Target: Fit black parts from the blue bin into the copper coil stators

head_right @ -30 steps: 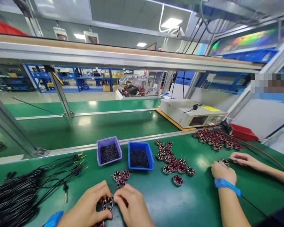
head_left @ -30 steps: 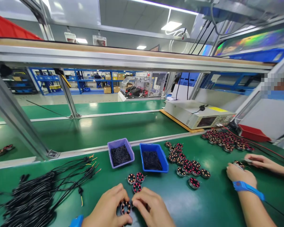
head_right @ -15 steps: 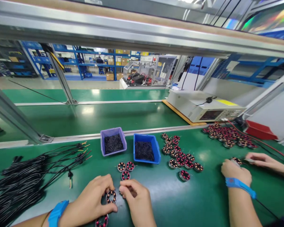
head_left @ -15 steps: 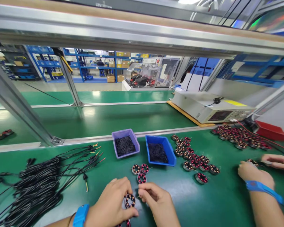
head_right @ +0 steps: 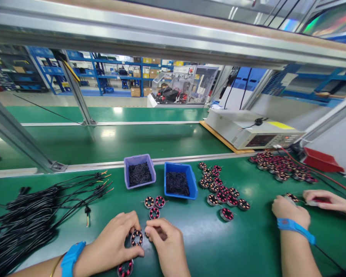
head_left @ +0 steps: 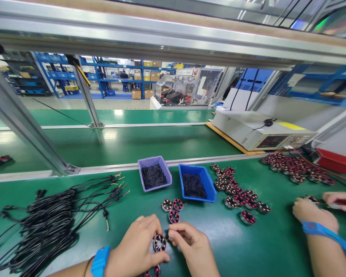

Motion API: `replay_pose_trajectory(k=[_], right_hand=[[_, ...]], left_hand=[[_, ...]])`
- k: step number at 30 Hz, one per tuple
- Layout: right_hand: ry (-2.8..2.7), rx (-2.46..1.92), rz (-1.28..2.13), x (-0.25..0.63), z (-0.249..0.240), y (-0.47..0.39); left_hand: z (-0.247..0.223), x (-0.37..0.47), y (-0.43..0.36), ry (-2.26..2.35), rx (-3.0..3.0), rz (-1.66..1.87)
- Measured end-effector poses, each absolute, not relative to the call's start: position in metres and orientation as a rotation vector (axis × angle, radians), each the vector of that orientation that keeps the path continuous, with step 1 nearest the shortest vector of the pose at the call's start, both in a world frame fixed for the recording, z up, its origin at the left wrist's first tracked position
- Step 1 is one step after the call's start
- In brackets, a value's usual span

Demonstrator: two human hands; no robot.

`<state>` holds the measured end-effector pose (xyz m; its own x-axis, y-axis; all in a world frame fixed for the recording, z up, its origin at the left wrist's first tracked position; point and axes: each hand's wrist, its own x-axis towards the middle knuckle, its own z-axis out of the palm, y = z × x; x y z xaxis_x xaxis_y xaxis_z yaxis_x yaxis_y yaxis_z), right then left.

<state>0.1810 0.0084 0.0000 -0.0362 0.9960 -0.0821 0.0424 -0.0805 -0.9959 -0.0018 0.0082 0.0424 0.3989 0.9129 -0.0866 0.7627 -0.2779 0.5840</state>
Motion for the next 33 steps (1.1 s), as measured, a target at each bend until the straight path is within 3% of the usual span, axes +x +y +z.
replay_pose_trajectory(k=[18,33], right_hand=[[-1.377,-1.290,1.252,0.177,0.002,0.006],[-2.119,-1.046,0.264,0.182,0.000,0.002]], left_hand=[[0.044,-0.003,0.011,1.412,2.075,0.345],[0.041,-0.004,0.011,1.420,2.037,0.343]])
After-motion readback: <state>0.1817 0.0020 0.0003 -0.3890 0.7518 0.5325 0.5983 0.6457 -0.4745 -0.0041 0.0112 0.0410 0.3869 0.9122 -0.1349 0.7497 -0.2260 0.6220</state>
